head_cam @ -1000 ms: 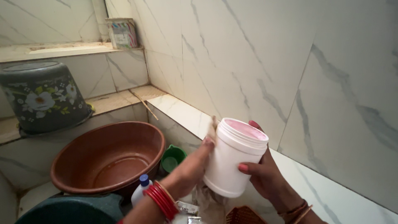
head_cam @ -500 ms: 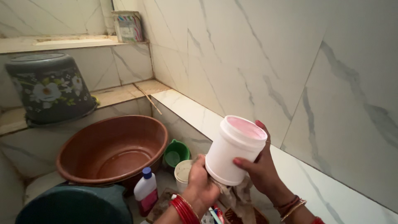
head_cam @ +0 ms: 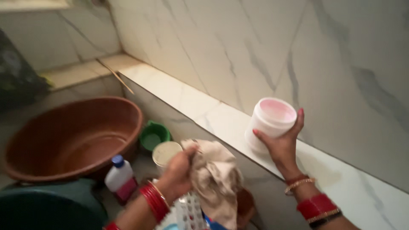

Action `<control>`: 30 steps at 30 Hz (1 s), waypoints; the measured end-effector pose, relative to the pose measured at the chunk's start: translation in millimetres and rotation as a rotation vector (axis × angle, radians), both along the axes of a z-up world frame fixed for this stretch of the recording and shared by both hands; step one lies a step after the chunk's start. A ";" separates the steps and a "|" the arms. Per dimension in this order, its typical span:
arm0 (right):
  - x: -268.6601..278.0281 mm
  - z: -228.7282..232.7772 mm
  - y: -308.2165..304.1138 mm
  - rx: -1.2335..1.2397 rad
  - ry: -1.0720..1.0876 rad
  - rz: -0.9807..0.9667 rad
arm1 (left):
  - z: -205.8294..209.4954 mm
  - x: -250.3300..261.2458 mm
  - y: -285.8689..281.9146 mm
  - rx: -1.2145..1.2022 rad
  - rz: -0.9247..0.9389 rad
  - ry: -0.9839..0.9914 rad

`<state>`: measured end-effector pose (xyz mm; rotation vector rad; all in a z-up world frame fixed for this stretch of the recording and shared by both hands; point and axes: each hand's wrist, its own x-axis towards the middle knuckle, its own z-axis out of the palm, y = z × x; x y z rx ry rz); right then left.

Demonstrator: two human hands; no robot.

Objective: The person scrubs a tiled bathroom shelf with a blue-handled brush and a cloth, then wipes the shelf and a white plastic container. They place the container on the shelf and line it with a black plastic bag.

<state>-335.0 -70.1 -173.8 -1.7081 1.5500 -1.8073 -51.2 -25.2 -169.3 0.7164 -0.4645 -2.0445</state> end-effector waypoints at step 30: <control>116.4 -206.3 116.1 1.281 1.469 1.320 | -92.0 72.2 18.2 -0.702 -0.443 -1.329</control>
